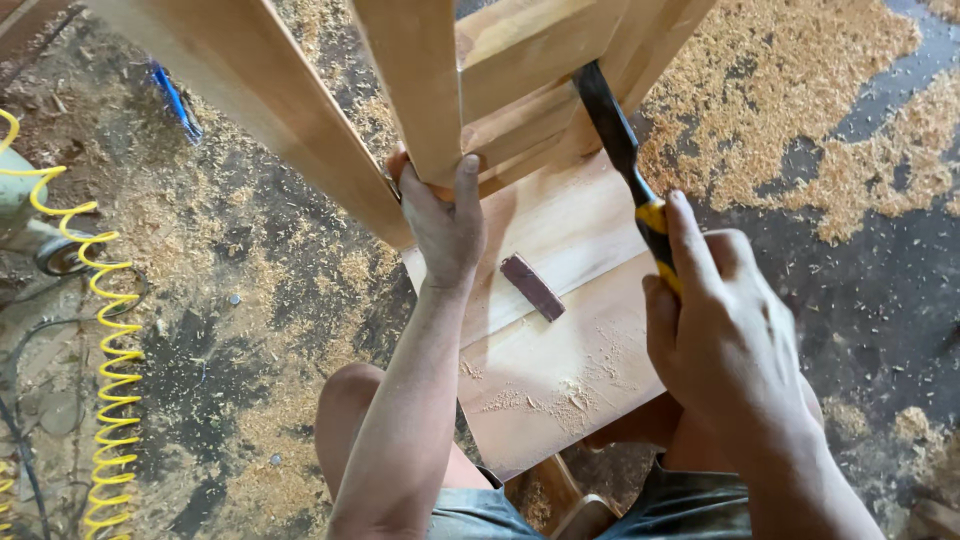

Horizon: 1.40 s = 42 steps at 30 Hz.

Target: The person uses a chisel to remove wood from a chair frame. They also rub the wood with sandpaper.

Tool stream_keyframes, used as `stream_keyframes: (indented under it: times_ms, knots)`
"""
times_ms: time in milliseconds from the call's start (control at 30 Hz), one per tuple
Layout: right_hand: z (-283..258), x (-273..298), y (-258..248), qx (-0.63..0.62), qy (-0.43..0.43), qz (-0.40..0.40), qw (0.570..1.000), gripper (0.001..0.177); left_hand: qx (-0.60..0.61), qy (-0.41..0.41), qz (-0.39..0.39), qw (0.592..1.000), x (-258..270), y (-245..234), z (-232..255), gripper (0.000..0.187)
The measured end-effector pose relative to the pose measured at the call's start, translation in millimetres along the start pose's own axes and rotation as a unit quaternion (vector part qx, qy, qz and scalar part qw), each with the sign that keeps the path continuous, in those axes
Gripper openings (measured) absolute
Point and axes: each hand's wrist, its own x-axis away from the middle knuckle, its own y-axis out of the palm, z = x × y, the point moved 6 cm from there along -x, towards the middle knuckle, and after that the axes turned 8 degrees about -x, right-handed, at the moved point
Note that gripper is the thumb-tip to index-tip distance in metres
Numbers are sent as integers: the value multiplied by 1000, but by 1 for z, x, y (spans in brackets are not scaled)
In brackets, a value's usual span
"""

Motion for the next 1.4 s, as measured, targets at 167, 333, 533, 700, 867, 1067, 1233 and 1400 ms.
stream_keyframes:
  times_ms: [167,333,533,700,867,1067,1233,1400]
  knots:
    - [3,2,-2,-113,-29,19,993,56,7,-19,-16,1000,-2,1,1,33]
    - [0,10,-2,-69,-33,94,993,49,7,-23,-16,1000,-3,1,-1,33]
    - [0,14,0,-48,-28,95,994,50,20,23,-11,999,0,1,6,38]
    - [-4,4,1,-59,-54,111,991,51,19,2,-1,1000,-2,-3,5,40]
    - [-12,6,-5,-70,-44,109,991,51,-16,22,4,1000,-1,-3,10,31]
    - [-30,-13,-3,-57,-59,117,990,52,38,-49,-11,998,-1,1,-1,42]
    - [-1,17,4,-101,-63,119,986,53,18,-32,-8,999,-4,1,-3,43]
    - [102,89,86,-376,176,82,906,55,-16,-24,-10,1000,1,4,-9,47]
